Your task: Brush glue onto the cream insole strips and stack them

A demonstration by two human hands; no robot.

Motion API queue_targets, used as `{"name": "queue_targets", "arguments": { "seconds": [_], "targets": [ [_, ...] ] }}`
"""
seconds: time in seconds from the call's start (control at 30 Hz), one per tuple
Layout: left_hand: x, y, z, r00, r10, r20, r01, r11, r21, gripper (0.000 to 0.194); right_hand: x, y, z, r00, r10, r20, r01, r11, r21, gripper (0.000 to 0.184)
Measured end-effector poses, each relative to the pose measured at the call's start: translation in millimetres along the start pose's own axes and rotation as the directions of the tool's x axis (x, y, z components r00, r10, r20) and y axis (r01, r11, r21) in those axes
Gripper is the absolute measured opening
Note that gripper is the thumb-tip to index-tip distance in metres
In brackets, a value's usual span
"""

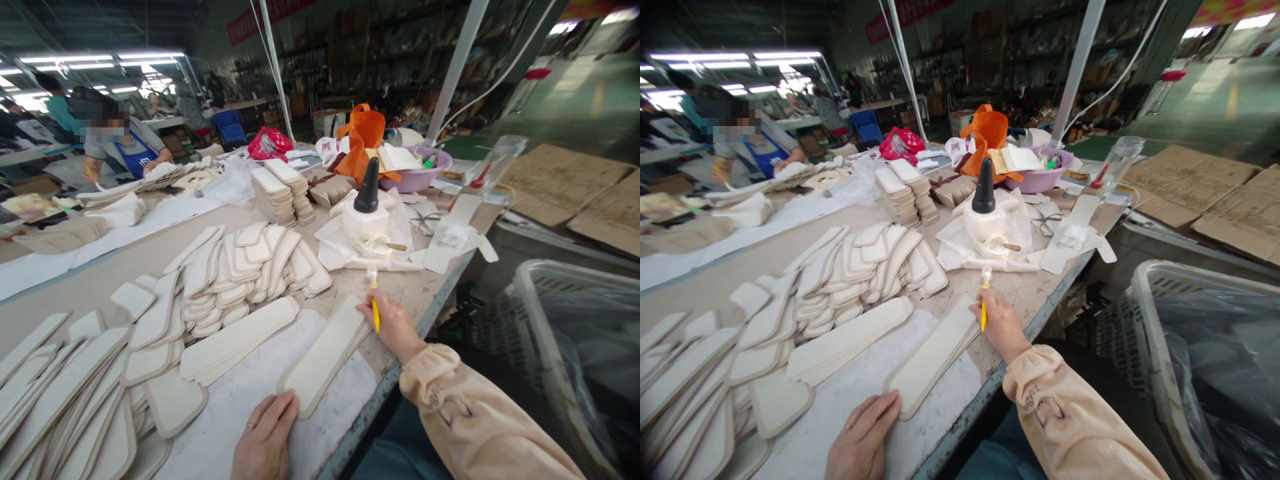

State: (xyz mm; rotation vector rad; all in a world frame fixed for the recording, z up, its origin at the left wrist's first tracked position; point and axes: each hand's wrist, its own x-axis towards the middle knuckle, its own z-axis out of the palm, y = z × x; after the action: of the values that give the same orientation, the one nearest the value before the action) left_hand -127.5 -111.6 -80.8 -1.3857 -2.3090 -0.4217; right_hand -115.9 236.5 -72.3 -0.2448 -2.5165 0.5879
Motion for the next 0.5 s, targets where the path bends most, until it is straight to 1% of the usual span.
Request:
{"name": "queue_targets", "arguments": {
  "seconds": [0.27, 0.5],
  "targets": [
    [-0.2, -0.8, 0.8, 1.000, -0.005, 0.011, 0.005, 1.000, -0.028, 0.043, 4.9, -3.4, -1.9, 0.997, -0.065, 0.032, 0.067, 0.995, -0.069, 0.012],
    [1.8, 1.9, -0.7, 1.000, -0.023, -0.012, 0.022, 0.999, -0.047, 0.042, 5.4, -2.4, 0.9, 0.997, -0.064, 0.042, 0.068, 0.992, -0.103, 0.010]
  ]
}}
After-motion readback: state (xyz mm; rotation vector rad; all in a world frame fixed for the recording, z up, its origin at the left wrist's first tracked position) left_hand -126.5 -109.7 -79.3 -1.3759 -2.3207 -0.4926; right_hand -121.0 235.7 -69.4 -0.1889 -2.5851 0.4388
